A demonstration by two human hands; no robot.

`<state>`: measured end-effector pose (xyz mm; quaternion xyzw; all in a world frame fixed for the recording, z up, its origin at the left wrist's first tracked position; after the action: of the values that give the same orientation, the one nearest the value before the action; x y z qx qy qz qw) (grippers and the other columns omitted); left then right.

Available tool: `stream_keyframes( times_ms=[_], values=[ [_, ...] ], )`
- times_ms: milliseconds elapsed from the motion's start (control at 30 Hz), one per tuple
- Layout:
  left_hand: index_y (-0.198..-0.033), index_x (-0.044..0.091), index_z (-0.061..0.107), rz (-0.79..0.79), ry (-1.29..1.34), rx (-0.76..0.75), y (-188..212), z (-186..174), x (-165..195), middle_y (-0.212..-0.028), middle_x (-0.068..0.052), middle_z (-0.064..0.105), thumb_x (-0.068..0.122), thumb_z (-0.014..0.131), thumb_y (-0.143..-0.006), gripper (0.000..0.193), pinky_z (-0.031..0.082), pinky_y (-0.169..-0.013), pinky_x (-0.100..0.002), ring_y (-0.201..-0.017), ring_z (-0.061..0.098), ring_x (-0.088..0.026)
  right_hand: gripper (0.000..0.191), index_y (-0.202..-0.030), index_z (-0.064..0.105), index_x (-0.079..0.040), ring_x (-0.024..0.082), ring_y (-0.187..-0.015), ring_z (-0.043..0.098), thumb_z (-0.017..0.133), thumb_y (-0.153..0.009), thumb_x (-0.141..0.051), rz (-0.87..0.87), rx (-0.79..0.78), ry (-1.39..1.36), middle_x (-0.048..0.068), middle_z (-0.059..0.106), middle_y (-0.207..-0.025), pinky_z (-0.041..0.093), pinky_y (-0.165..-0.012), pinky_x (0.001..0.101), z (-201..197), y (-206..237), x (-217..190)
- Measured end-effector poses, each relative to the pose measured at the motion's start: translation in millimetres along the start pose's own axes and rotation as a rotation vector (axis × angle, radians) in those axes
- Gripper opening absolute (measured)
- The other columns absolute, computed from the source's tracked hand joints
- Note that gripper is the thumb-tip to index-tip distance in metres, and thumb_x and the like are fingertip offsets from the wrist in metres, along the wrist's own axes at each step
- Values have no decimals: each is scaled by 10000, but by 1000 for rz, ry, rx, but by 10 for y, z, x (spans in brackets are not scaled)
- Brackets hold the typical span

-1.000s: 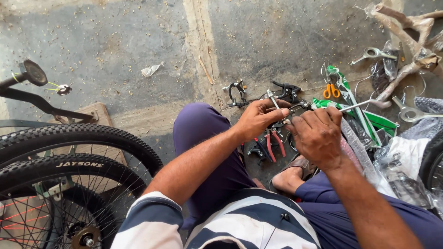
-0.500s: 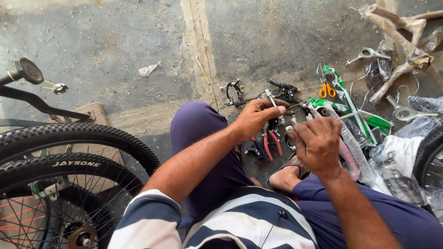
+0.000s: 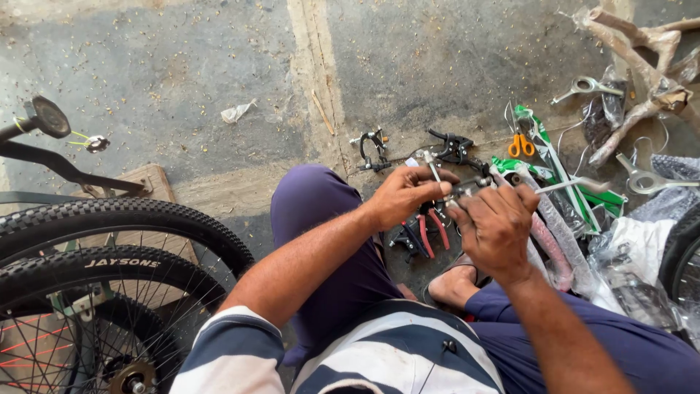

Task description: The person sits on the floor and uses pliers and a wrench to adjust and tighten components of a bicycle brake assembly. They manipulate the brake caliper and cable, making repeated adjustments to the hardware.

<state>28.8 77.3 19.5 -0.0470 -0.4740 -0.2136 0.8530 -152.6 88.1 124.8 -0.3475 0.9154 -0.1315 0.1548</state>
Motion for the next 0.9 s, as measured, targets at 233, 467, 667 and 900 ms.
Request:
stream_keyframes(
  times_ms=[233,467,667,900],
  values=[
    [-1276,-13,693,-16,31,-3,-57,40,-49,-1127,-73,732,241,684,-1001,375,532,-962,-309,-1046,664,-122,205,-897,705,-92,214,-860,577,731,-971,-282,463,72,-531,32,634,-825,412,-862,347,186,169,-30],
    [-1261,-8,692,-33,81,93,-52,58,52,-1081,-67,734,230,670,-989,362,546,-941,-324,-1007,677,-141,194,-993,755,-118,211,-921,615,768,-881,-275,-79,-44,-35,2,683,-910,352,-969,446,-286,75,182],
    [-1272,-13,697,53,-56,78,-38,107,101,-1107,-60,728,223,660,-1007,357,523,-973,-309,-1044,651,-112,187,-1006,777,-143,196,-949,619,779,-879,-281,-236,-73,219,-25,679,-912,350,-1000,445,-382,-66,62],
    [-1256,-16,704,34,-119,79,-15,68,111,-1097,-63,735,227,658,-1001,355,532,-949,-299,-1026,653,-107,193,-1041,762,-144,154,-989,623,645,-928,-247,-370,-97,468,-39,675,-916,351,-1057,402,-393,-185,-37]
  ],
)
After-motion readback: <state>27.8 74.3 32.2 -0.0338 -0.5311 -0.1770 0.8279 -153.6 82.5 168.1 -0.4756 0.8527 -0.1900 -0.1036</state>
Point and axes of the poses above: each hand's wrist, its own y-axis away from the middle knuckle, its own z-axis out of the palm, x = y × z, the point moved 1 cm from there along -y, towards the middle knuckle
